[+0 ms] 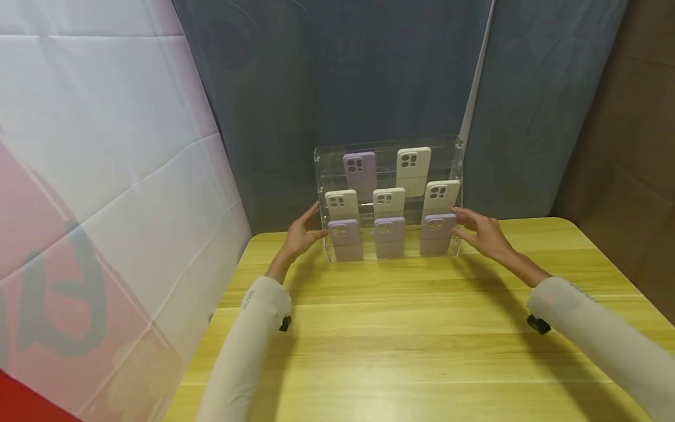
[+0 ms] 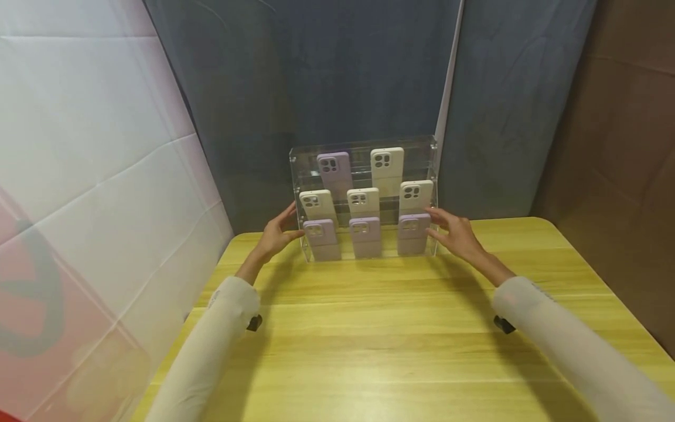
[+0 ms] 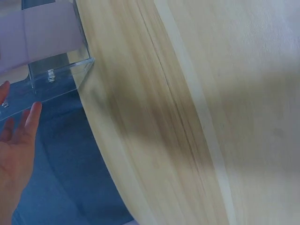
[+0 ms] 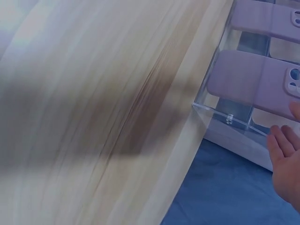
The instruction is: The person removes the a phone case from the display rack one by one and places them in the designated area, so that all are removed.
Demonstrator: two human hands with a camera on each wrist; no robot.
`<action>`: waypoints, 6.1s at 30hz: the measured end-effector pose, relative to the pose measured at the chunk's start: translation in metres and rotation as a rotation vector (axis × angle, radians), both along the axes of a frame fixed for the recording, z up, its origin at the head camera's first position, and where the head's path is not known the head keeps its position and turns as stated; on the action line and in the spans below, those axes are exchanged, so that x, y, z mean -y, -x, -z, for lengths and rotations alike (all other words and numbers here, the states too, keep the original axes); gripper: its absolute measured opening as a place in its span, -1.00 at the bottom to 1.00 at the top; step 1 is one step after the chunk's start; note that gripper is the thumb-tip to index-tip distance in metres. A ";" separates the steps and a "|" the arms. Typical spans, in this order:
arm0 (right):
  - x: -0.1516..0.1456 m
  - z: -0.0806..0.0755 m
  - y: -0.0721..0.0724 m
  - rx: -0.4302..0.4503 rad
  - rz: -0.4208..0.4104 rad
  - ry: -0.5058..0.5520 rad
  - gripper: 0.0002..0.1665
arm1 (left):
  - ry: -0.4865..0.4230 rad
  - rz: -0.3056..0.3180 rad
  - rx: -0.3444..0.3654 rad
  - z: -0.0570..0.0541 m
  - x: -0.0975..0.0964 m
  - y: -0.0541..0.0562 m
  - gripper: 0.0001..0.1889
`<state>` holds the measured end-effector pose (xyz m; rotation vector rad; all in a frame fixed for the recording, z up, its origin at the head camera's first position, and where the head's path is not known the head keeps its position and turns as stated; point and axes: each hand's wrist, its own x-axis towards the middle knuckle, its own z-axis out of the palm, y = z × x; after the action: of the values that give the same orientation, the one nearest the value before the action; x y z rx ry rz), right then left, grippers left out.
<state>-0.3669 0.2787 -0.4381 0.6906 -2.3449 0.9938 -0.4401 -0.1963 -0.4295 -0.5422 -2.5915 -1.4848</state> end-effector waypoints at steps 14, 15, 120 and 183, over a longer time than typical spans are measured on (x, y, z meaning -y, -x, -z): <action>0.012 0.005 0.007 0.047 0.035 0.118 -0.52 | -0.121 0.007 0.012 0.011 -0.008 0.005 -0.08; 0.012 0.005 0.007 0.060 0.037 0.125 -0.53 | -0.127 0.005 0.016 0.012 -0.009 0.005 -0.07; 0.211 0.030 -0.012 0.587 -0.292 0.496 -0.40 | -0.100 -0.010 0.076 0.006 -0.015 -0.002 -0.05; 0.321 0.070 -0.016 0.659 -0.266 0.348 -0.47 | -0.067 -0.025 0.071 0.006 -0.013 -0.008 -0.08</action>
<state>-0.3504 -0.0425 -0.5086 0.6038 -2.5316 1.9362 -0.4325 -0.1834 -0.4353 -0.4562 -2.5790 -1.6050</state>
